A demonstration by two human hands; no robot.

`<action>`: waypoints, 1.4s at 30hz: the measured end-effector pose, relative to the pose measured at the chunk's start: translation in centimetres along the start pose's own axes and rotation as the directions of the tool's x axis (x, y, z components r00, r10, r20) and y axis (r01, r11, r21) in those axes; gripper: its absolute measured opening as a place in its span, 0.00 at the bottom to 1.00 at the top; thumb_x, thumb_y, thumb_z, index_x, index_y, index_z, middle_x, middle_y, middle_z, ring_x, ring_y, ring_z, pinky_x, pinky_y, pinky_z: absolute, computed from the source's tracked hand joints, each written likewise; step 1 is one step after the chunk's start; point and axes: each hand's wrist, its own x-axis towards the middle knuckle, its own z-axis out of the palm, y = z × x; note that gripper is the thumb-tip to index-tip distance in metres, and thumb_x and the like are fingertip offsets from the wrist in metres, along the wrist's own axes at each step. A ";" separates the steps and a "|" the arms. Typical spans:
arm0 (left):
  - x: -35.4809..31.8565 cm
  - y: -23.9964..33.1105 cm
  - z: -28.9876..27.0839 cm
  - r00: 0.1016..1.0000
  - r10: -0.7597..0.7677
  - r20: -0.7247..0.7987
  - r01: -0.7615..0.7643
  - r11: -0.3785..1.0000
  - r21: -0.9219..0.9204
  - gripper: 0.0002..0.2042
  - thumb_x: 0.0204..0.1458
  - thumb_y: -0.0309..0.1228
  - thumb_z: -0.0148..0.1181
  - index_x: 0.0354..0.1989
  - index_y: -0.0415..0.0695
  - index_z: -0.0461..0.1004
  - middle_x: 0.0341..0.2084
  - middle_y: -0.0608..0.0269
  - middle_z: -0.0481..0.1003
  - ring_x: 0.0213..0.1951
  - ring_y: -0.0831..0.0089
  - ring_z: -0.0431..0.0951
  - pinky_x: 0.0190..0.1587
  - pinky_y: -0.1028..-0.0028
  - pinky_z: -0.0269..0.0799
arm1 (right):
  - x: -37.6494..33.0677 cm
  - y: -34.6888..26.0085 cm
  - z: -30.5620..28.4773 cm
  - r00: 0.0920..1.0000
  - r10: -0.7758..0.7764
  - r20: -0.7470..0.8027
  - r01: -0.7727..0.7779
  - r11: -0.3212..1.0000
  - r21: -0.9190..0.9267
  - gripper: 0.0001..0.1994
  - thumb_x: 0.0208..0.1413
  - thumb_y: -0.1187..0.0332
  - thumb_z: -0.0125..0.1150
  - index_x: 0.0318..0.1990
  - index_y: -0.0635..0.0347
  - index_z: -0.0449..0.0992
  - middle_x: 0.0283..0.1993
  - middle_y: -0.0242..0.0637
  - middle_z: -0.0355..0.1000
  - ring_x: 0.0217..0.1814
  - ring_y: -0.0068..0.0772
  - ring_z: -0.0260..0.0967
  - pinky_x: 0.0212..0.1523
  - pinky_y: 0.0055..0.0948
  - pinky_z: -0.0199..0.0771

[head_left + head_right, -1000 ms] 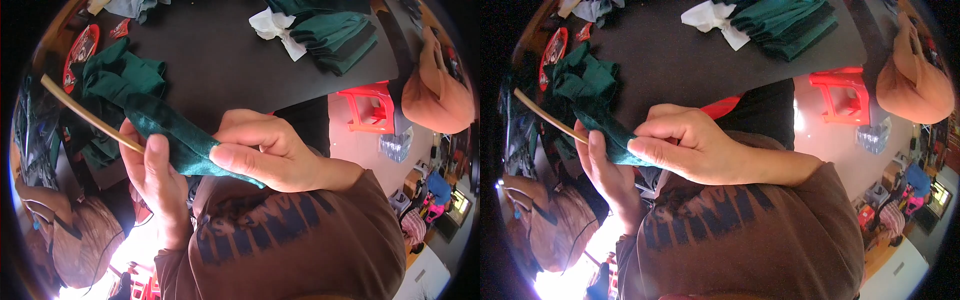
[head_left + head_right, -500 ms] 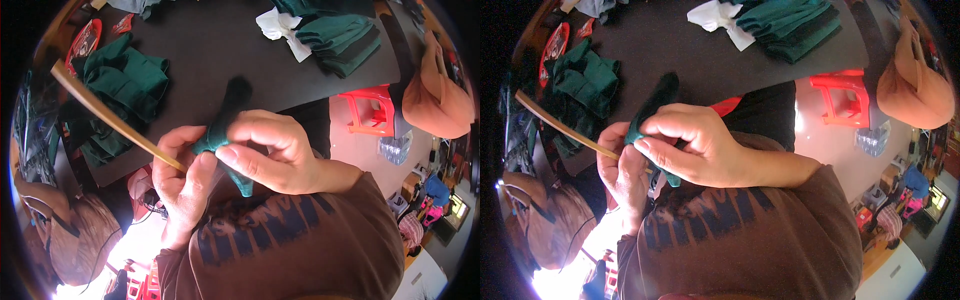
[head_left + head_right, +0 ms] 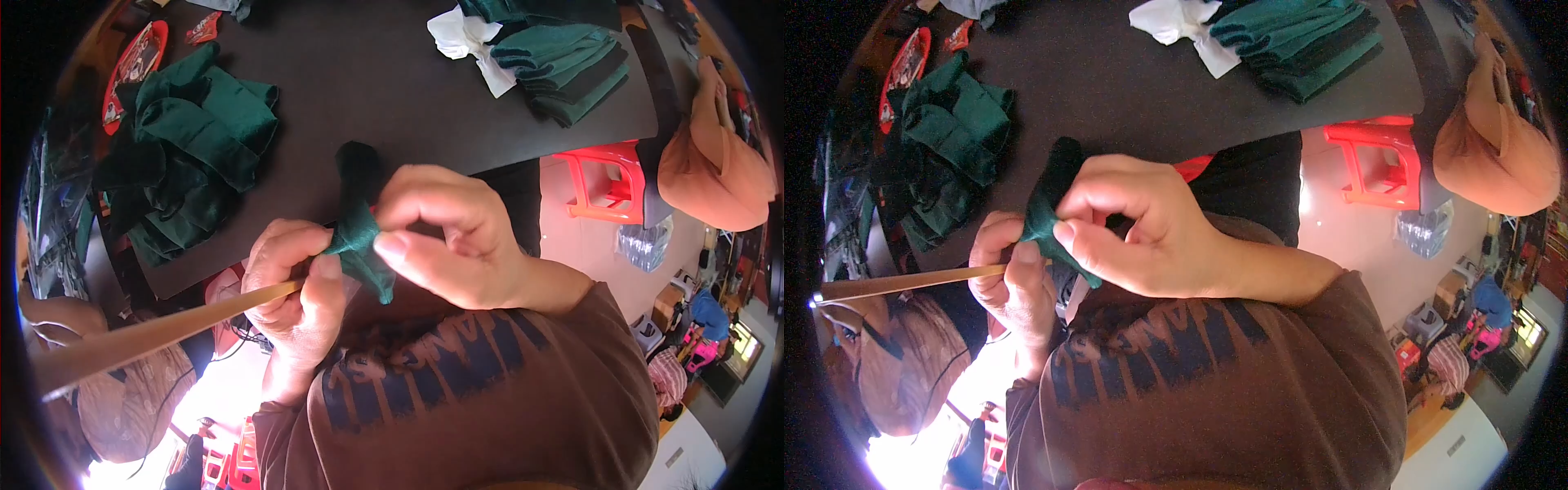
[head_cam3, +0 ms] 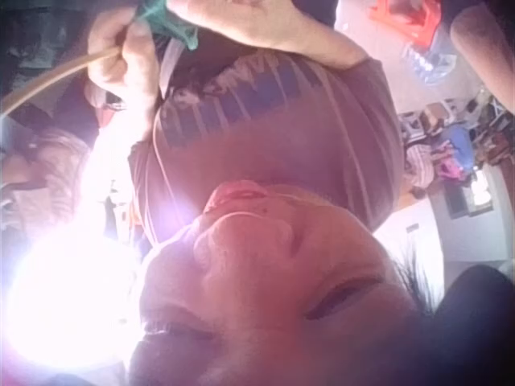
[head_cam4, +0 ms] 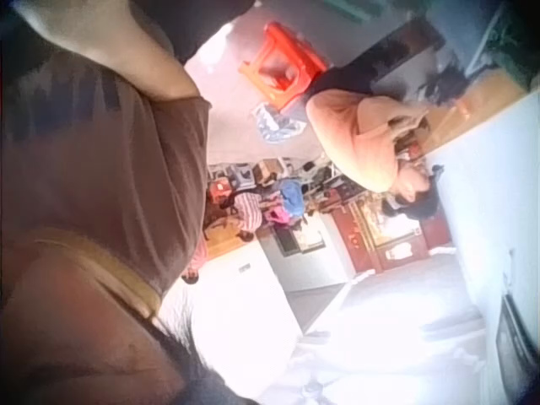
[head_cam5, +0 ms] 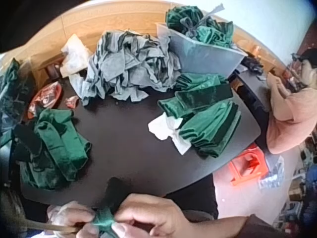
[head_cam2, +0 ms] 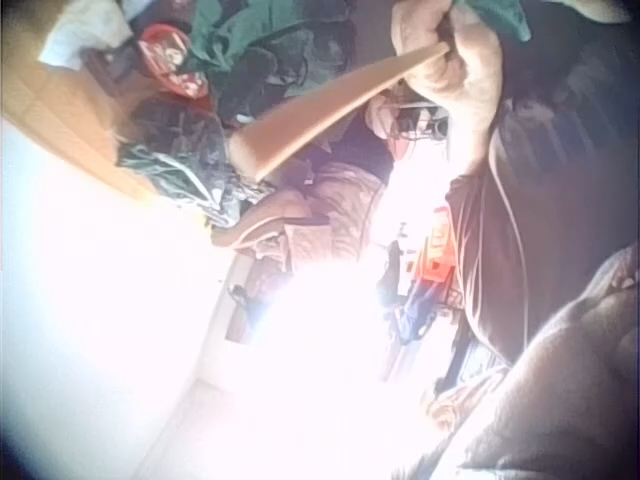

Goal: Turning sewn green fabric pieces right-side out using a wooden stick in a textile manufacturing environment.

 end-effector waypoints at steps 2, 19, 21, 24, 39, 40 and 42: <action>0.2 0.0 0.0 0.995 0.072 0.068 -0.079 0.991 0.104 0.06 0.39 0.21 0.56 0.28 0.39 0.71 0.23 0.57 0.72 0.23 0.70 0.69 0.26 0.77 0.64 | 0.0 -0.2 -0.1 0.995 0.080 -0.061 -0.075 0.994 0.082 0.03 0.47 0.76 0.56 0.28 0.66 0.70 0.29 0.36 0.66 0.30 0.23 0.61 0.31 0.23 0.59; 0.6 0.4 -0.1 0.952 -0.231 0.203 0.255 0.962 -0.102 0.05 0.39 0.17 0.53 0.25 0.38 0.70 0.23 0.66 0.69 0.23 0.83 0.63 0.26 0.83 0.58 | 0.2 -0.1 1.1 0.992 -0.085 -0.096 0.077 0.994 -0.079 0.04 0.39 0.80 0.59 0.25 0.65 0.71 0.21 0.34 0.66 0.25 0.27 0.64 0.26 0.24 0.61; 0.6 0.0 -0.5 0.979 -0.092 0.181 0.114 0.987 -0.117 0.05 0.38 0.17 0.53 0.25 0.39 0.70 0.22 0.66 0.68 0.23 0.81 0.64 0.26 0.82 0.58 | 0.3 0.2 1.3 0.990 -0.107 -0.090 0.099 0.991 -0.087 0.04 0.39 0.80 0.59 0.25 0.65 0.71 0.21 0.34 0.66 0.24 0.28 0.63 0.25 0.24 0.61; 0.6 -0.1 -0.6 0.985 -0.095 0.145 0.117 0.982 -0.150 0.05 0.39 0.17 0.51 0.25 0.38 0.70 0.21 0.64 0.68 0.23 0.79 0.64 0.25 0.81 0.58 | 0.3 0.5 1.4 0.990 -0.112 -0.082 0.106 0.992 -0.074 0.04 0.39 0.80 0.58 0.24 0.65 0.71 0.22 0.34 0.65 0.24 0.28 0.63 0.25 0.23 0.61; 0.5 0.9 -1.0 0.941 -0.290 0.172 0.300 0.953 -0.034 0.05 0.37 0.17 0.53 0.24 0.39 0.69 0.19 0.68 0.66 0.21 0.83 0.63 0.24 0.84 0.58 | 0.7 0.3 2.2 0.984 -0.149 -0.098 0.139 0.985 -0.103 0.05 0.37 0.80 0.58 0.25 0.64 0.71 0.24 0.36 0.65 0.24 0.28 0.63 0.24 0.23 0.60; 0.5 0.9 -1.0 0.942 -0.291 0.169 0.301 0.953 -0.032 0.05 0.37 0.17 0.53 0.24 0.39 0.69 0.19 0.68 0.66 0.21 0.83 0.63 0.24 0.84 0.58 | 0.7 0.2 2.3 0.987 -0.142 -0.082 0.131 0.984 -0.120 0.05 0.37 0.80 0.58 0.25 0.64 0.71 0.24 0.37 0.65 0.24 0.29 0.63 0.24 0.23 0.60; 0.6 0.7 -1.0 0.962 -0.218 0.166 0.218 0.976 0.019 0.05 0.36 0.17 0.53 0.22 0.39 0.68 0.18 0.67 0.66 0.20 0.82 0.64 0.23 0.83 0.58 | 0.6 0.4 2.3 0.986 -0.147 -0.084 0.138 0.985 -0.106 0.05 0.37 0.80 0.58 0.25 0.64 0.71 0.24 0.37 0.65 0.24 0.29 0.63 0.24 0.23 0.60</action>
